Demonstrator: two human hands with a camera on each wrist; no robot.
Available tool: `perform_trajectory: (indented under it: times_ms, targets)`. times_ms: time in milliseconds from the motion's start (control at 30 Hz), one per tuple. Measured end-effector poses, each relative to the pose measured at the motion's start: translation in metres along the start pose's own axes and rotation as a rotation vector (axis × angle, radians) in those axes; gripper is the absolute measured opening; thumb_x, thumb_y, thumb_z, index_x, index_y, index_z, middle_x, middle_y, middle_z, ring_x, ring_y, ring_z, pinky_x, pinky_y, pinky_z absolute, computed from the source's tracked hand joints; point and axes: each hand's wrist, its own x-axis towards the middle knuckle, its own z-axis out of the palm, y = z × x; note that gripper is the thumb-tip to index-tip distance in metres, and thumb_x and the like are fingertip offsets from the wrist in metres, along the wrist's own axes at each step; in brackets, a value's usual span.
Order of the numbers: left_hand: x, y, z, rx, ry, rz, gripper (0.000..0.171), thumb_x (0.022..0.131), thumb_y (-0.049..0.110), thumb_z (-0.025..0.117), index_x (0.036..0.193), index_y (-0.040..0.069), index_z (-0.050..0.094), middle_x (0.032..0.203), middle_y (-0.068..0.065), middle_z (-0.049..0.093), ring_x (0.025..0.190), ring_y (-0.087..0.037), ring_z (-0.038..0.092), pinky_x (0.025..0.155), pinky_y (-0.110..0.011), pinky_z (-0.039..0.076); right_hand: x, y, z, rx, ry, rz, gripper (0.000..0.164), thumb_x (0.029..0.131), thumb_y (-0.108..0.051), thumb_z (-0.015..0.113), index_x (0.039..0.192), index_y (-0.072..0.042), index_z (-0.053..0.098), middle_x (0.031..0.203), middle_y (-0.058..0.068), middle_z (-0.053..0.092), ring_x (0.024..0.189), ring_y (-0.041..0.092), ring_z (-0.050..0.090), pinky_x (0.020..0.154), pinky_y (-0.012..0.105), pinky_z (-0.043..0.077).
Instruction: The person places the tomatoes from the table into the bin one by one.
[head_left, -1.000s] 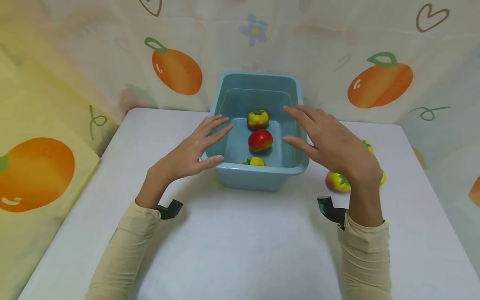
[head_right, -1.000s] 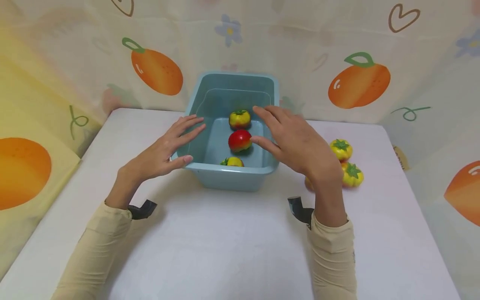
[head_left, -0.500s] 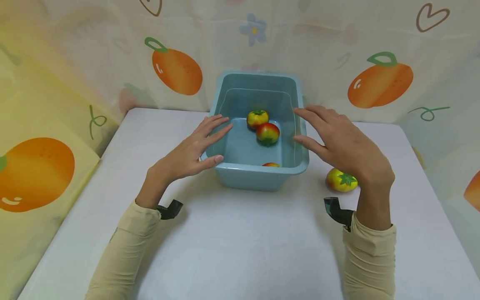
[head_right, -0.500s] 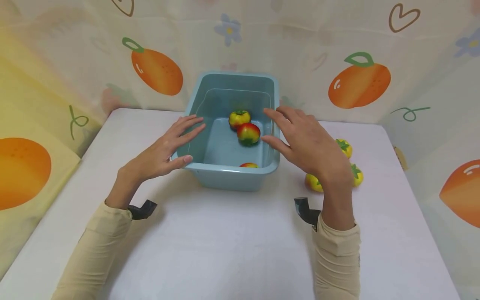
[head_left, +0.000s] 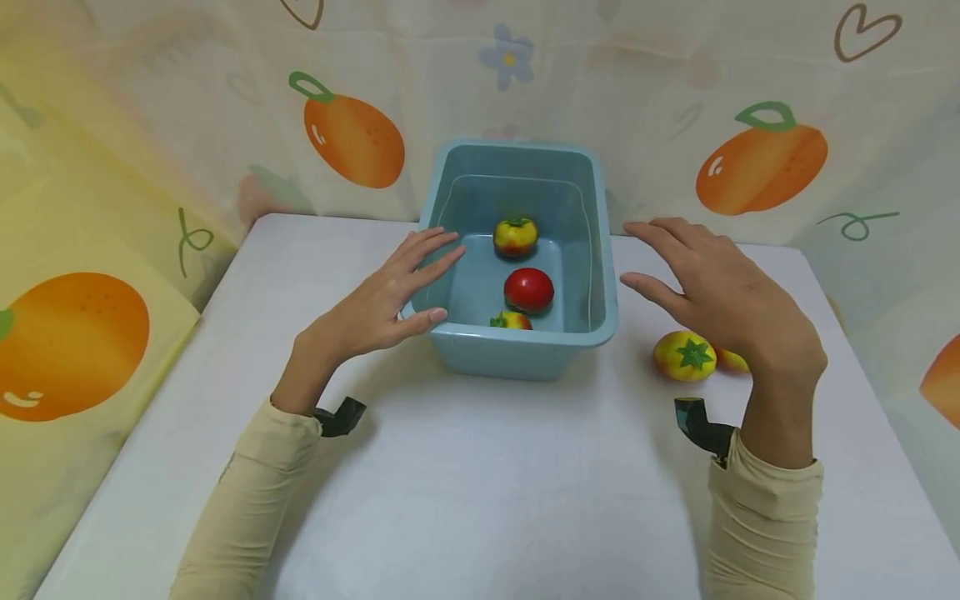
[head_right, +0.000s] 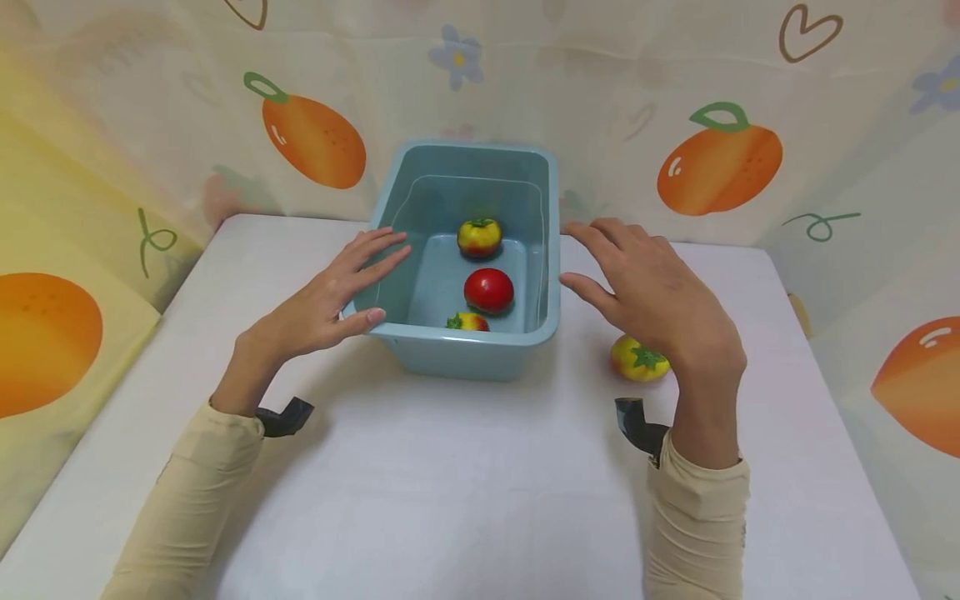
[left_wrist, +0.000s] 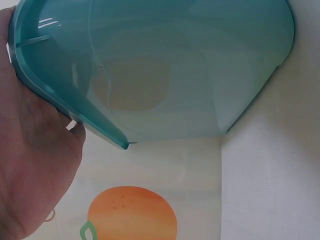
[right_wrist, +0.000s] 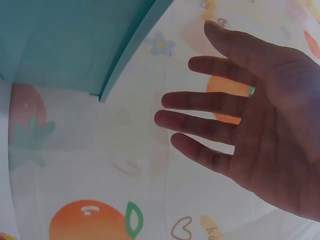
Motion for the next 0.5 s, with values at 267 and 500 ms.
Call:
perform_trajectory:
  times_ms: [267, 500]
  targets:
    - [0.000, 0.000, -0.001, -0.002, -0.004, -0.002, 0.080, 0.103, 0.068, 0.037, 0.166, 0.019, 0.029, 0.175, -0.007, 0.023, 0.166, -0.029, 0.011, 0.134, -0.060, 0.010, -0.008, 0.016, 0.004, -0.010, -0.107, 0.046, 0.064, 0.105, -0.039, 0.060, 0.161, -0.014, 0.040, 0.160, 0.017, 0.046, 0.145, 0.042, 0.044, 0.118, 0.069, 0.036]
    - [0.000, 0.000, 0.000, -0.005, -0.003, -0.004, 0.081, 0.103, 0.068, 0.038, 0.166, 0.019, 0.030, 0.175, -0.008, 0.024, 0.166, -0.030, 0.011, 0.134, -0.060, 0.009, -0.010, 0.033, 0.017, -0.022, -0.209, 0.079, 0.071, 0.101, -0.034, 0.069, 0.160, -0.009, 0.040, 0.157, 0.023, 0.047, 0.144, 0.047, 0.044, 0.116, 0.074, 0.035]
